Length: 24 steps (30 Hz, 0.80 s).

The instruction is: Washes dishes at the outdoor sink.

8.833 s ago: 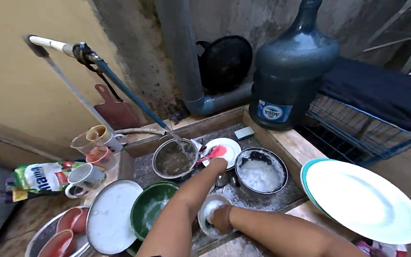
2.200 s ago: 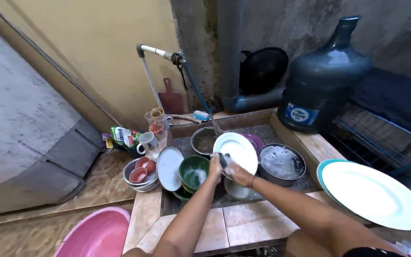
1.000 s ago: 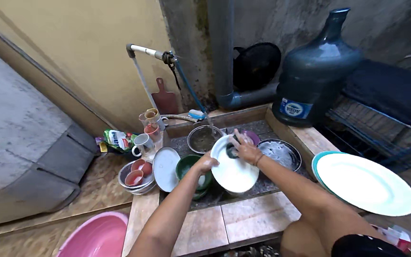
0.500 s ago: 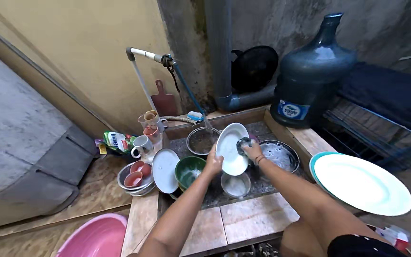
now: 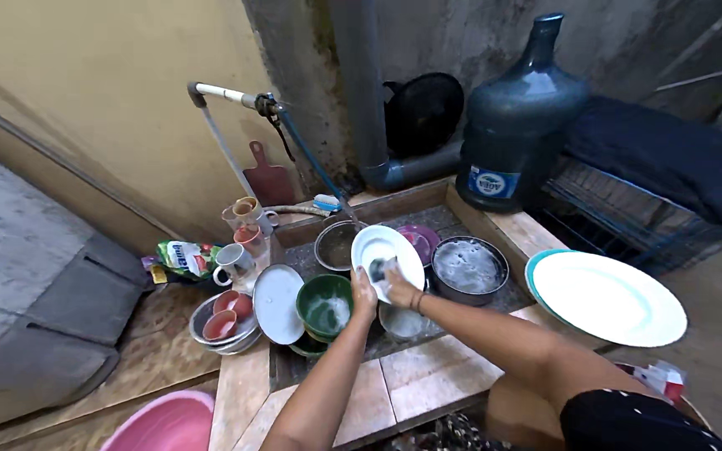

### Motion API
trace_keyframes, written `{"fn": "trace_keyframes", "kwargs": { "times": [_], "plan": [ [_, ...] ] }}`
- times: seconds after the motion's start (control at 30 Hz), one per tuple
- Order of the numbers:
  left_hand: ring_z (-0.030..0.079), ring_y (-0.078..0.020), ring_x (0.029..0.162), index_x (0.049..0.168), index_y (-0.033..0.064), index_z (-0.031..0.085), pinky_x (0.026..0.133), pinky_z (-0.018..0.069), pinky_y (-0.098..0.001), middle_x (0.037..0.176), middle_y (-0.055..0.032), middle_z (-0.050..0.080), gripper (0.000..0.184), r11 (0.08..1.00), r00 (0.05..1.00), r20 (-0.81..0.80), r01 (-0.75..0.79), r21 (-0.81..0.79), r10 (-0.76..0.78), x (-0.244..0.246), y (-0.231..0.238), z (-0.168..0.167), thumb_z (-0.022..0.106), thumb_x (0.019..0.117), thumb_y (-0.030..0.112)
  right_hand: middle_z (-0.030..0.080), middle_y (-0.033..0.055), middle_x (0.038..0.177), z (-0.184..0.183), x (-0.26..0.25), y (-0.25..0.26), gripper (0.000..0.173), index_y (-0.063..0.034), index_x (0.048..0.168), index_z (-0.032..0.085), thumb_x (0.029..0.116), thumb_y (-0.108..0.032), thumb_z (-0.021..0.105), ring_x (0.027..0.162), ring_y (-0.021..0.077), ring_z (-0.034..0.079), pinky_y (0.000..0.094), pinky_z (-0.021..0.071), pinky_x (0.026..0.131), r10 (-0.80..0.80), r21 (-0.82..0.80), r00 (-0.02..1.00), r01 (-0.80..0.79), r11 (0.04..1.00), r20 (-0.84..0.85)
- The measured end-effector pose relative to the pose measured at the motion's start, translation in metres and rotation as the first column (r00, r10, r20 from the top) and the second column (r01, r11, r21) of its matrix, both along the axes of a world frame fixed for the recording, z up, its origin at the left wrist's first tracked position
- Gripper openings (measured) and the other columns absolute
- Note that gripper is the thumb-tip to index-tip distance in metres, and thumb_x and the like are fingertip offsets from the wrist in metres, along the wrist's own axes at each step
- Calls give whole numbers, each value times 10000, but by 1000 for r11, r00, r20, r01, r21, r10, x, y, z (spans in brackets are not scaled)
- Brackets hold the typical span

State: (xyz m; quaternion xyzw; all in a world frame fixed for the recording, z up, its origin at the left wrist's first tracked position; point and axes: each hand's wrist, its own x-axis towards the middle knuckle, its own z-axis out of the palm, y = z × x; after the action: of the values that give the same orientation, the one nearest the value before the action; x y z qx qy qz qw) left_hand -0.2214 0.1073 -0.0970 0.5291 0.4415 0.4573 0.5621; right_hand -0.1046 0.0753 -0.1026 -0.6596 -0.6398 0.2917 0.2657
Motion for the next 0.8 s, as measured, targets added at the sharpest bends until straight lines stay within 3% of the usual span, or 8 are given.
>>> {"fn": "trace_keyframes", "kwargs": {
  "times": [0.13,0.23,0.3,0.43,0.5,0.57,0.63,0.8],
  "plan": [
    [562,-276,1295,1546,-39,322,1090,478,-431,1457,-258,509,474,984,990,20,140,-109,-139,2,-18,-3,322,1132,191,181,276,1681,1,9,17,635,39,1595,284,1012,-95,495,1584,394,137,500,114,1304,113,291,993,-114,950,21],
    [569,-255,1316,1575,-24,292,1104,482,-411,1483,-262,497,500,988,989,12,145,-57,-144,-3,-24,9,290,1141,224,191,194,1703,0,57,24,636,-91,1616,316,1044,-328,461,1587,392,116,654,99,1257,-140,167,947,93,982,291],
    [566,-252,1319,1575,-30,288,1109,476,-399,1488,-265,491,492,997,997,17,77,-1,-77,-10,-13,18,294,1137,195,156,205,1710,-13,62,9,684,-68,1590,368,1044,-472,449,1586,427,70,684,71,1248,-89,28,950,85,996,300],
    [469,-312,1417,1586,-16,276,1175,393,-463,1556,-269,417,525,996,996,-64,49,-79,-54,-11,17,29,280,1148,272,216,240,1683,5,14,-22,890,-1,1620,235,971,-437,660,1568,366,217,508,217,1276,207,-24,977,-206,978,40],
    [484,-349,1392,1569,13,341,1135,408,-539,1530,-265,450,632,962,981,-117,123,-242,-155,-8,17,49,191,1135,447,272,227,1668,22,4,-19,883,3,1626,203,938,-212,713,1553,321,281,436,241,1278,255,76,967,-254,964,2],
    [552,-378,1306,1532,48,417,1023,487,-595,1463,-257,520,834,923,971,-90,178,-341,-221,-2,24,54,59,1063,638,485,227,1539,42,6,-17,693,45,1547,383,929,-80,669,1443,286,471,411,355,1226,177,221,982,-159,962,-66],
    [448,-362,1420,1583,83,349,1108,416,-596,1567,-226,424,877,907,971,-32,209,-365,-237,-2,42,41,0,1035,672,592,207,1434,68,15,-17,605,62,1478,479,926,-114,652,1339,216,571,354,439,1156,56,312,961,33,950,-272],
    [641,-329,1148,1424,-18,519,966,536,-505,1284,-245,637,593,920,995,89,72,-385,-41,-18,67,-11,351,1119,462,655,197,1298,80,72,-2,511,37,1385,562,933,-141,718,1188,198,643,347,521,1043,-298,223,797,466,856,-525]
  ]
}}
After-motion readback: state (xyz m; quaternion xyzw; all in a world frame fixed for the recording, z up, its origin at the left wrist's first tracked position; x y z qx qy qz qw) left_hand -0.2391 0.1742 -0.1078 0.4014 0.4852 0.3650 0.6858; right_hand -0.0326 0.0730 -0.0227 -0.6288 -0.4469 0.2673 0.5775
